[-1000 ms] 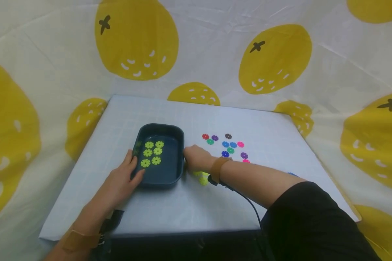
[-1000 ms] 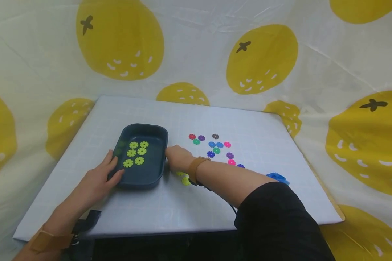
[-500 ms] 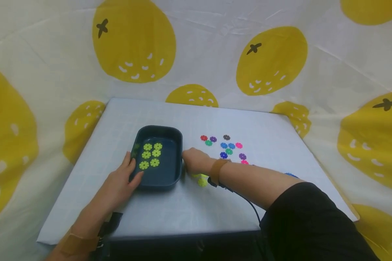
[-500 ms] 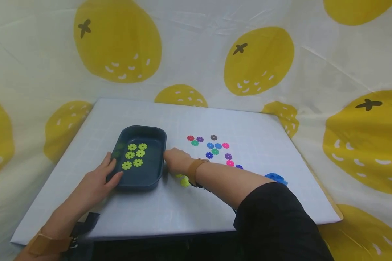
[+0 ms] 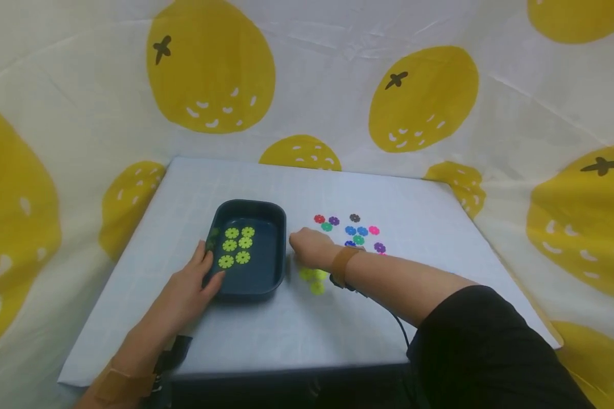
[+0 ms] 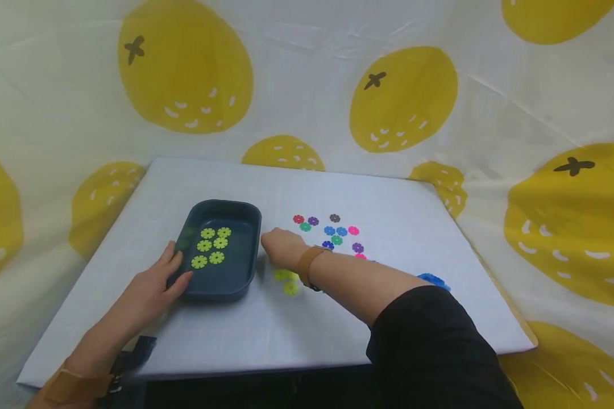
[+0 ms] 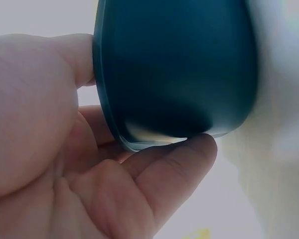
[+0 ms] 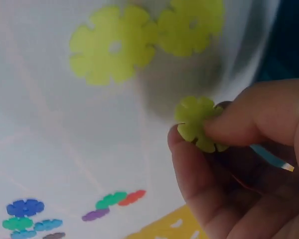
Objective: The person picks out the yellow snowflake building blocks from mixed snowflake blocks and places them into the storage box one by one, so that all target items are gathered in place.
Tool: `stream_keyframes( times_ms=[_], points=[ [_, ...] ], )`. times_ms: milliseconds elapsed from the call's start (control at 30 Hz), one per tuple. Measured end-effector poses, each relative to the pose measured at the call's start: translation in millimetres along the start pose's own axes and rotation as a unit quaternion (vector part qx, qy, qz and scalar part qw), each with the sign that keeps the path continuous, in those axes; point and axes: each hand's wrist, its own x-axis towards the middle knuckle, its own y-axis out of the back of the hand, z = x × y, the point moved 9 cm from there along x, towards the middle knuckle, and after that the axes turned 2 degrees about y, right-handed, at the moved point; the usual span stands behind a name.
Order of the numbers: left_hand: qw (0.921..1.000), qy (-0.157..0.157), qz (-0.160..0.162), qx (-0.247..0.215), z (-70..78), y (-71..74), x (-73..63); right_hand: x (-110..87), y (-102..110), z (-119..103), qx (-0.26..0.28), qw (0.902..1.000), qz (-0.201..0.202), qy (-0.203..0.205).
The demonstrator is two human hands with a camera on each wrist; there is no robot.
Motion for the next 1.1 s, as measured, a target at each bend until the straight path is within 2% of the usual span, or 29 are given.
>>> stream_keyframes(
  times_ms=[233,367,567,700,833,1100],
  points=[
    [1.0,0.002,0.003,0.001,-2.2,0.9,-1.2,3.4,33.7,7.1,-0.02,0.9997,0.015,-0.002],
    [1.0,-0.005,0.004,0.002,-1.1,0.4,0.0,-2.3,58.0,7.3,-0.043,0.9989,0.018,0.004],
    [1.0,-0.006,0.004,0.002,-1.4,0.1,0.2,-9.7,87.5,5.1,-0.036,0.999,0.022,0.011],
    [1.0,-0.005,0.004,0.001,-2.0,0.1,-0.1,-12.5,98.8,8.8,-0.031,0.9992,0.026,0.003],
    [1.0,-0.007,0.003,0.001,-2.1,-0.2,0.2,-11.4,107.3,20.5,-0.015,0.9995,0.017,-0.023],
    [0.9999,-0.011,0.005,0.004,-1.7,1.8,-0.6,-11.2,114.8,39.9,-0.005,0.9969,-0.034,-0.071]
  ],
)
